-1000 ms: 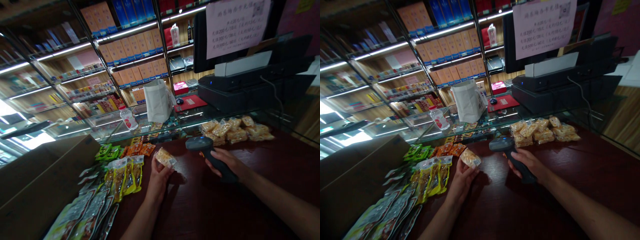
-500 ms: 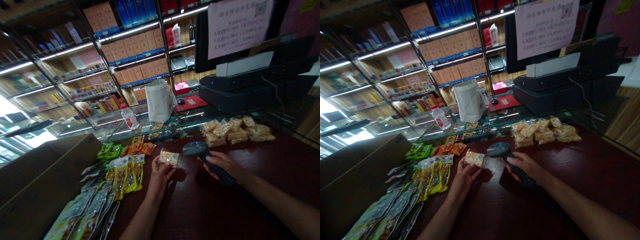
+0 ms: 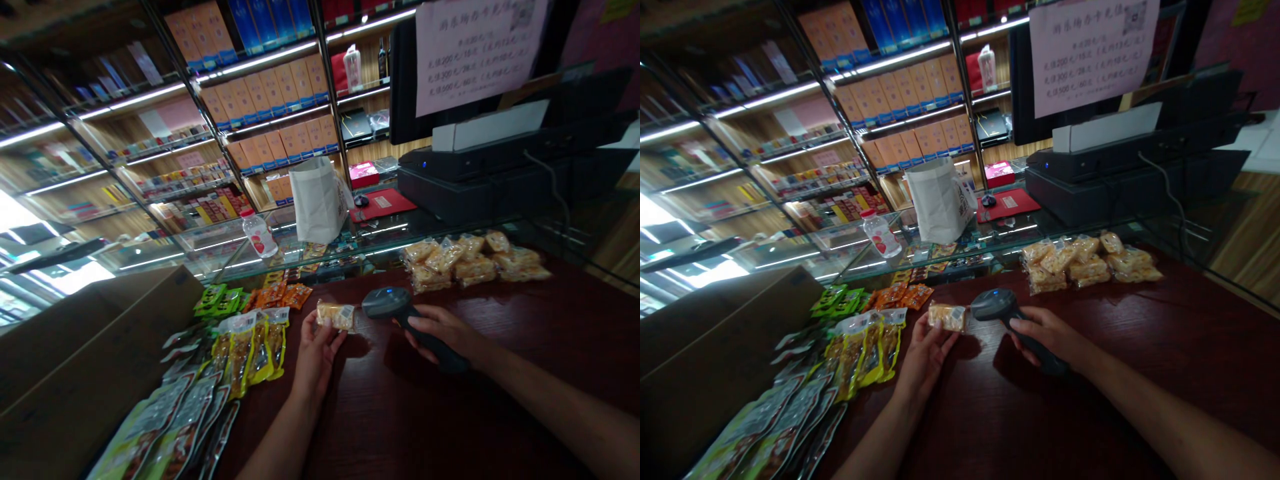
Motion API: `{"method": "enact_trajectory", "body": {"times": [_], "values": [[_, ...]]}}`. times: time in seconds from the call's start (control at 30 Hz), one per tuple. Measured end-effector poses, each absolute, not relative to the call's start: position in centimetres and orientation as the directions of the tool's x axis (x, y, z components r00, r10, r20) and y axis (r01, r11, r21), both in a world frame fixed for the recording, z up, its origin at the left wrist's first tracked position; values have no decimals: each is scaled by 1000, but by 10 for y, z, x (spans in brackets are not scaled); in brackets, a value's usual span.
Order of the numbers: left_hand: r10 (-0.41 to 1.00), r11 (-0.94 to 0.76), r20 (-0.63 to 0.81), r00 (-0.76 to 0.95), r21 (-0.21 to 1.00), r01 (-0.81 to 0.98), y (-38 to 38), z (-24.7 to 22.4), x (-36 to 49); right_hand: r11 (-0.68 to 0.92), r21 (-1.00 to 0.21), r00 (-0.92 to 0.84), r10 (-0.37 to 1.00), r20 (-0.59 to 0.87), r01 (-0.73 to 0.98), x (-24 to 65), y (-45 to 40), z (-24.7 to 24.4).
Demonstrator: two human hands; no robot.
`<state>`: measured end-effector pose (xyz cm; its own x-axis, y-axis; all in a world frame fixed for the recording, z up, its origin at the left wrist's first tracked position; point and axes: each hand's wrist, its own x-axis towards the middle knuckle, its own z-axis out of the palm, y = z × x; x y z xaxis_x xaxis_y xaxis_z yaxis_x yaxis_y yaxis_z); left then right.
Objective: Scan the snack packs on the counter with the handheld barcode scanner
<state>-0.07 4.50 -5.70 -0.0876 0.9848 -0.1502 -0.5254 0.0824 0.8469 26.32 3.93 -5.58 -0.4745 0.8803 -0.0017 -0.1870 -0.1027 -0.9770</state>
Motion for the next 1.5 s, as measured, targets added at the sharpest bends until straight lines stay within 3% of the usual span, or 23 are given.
{"method": "enact_trajectory", "body": {"times": [1.5], "values": [[969,247,-234,82,879,-408,43,-55,5,-123,-991,-535,841,-75,-54,255,36,-61]]}}
